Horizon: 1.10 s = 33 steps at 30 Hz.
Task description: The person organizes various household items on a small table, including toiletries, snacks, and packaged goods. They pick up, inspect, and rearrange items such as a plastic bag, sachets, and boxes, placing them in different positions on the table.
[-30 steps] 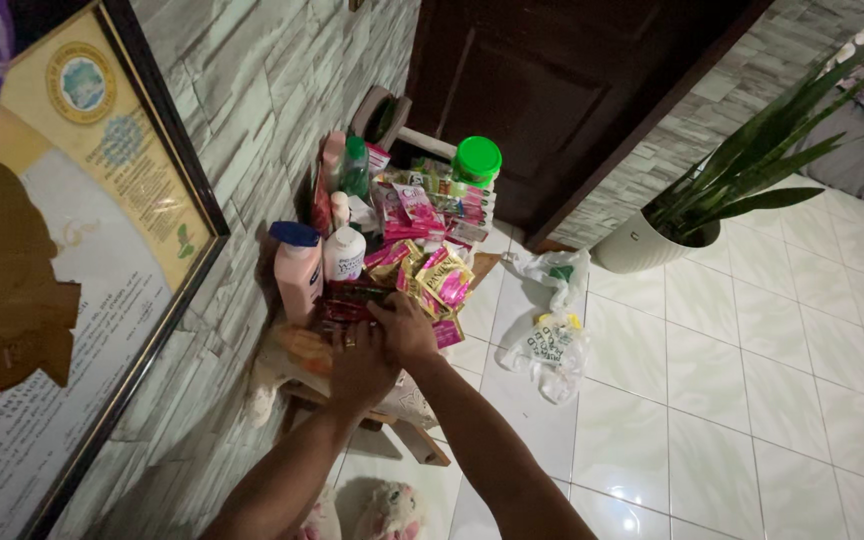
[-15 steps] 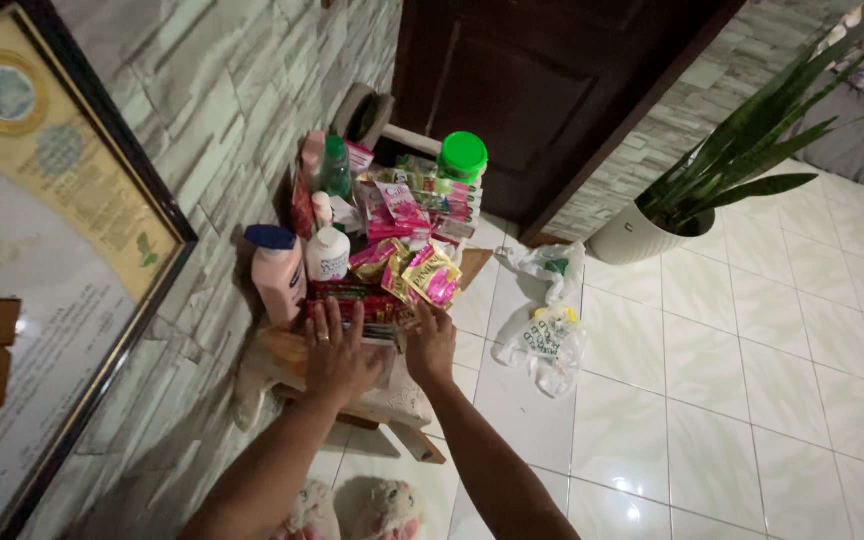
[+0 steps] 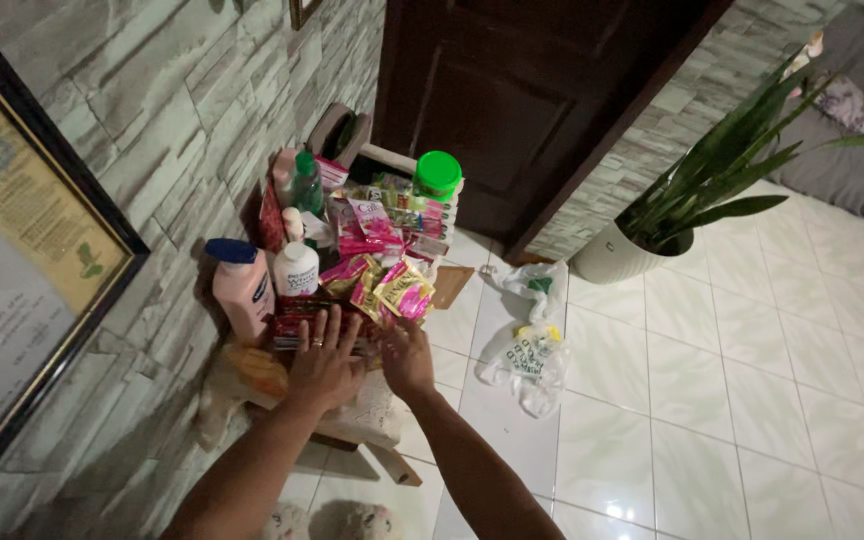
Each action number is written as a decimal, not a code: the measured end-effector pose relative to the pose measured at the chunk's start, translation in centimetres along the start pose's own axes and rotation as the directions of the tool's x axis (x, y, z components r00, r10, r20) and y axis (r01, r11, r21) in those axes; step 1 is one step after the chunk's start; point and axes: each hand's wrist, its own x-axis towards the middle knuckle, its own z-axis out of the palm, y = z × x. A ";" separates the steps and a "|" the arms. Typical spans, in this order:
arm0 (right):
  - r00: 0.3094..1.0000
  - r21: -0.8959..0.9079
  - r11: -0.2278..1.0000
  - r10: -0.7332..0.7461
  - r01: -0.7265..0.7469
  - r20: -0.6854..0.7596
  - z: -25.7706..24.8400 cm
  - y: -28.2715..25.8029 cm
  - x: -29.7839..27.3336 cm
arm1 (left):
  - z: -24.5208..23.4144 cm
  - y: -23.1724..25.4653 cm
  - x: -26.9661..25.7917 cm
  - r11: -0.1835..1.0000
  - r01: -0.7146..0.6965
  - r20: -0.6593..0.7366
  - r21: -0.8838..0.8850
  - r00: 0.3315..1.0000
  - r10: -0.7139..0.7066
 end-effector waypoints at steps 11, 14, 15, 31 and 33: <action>0.876 0.499 0.721 0.372 -0.480 0.306 0.0 6.0 0.1 | 0.6 4.3 4.0 0.973 0.184 -0.168 -0.138 0.964 -0.206; 0.991 0.004 0.994 0.112 -0.112 -0.077 0.5 9.1 3.2 | 1.0 4.2 6.1 0.942 0.246 -0.162 -0.230 0.945 -0.286; 0.990 -0.024 0.996 0.080 -0.084 -0.120 0.3 9.7 4.9 | 1.1 3.9 7.1 0.927 0.255 -0.153 -0.275 0.940 -0.304; 0.793 0.649 0.499 0.535 -0.574 0.291 0.1 11.2 9.5 | 2.8 -2.4 14.3 0.679 -0.252 -0.407 -0.690 0.910 -0.075; 0.874 0.511 0.720 0.460 -0.469 0.153 0.1 10.9 9.1 | 2.4 -2.4 14.6 0.667 -0.343 -0.535 -0.661 0.839 -0.098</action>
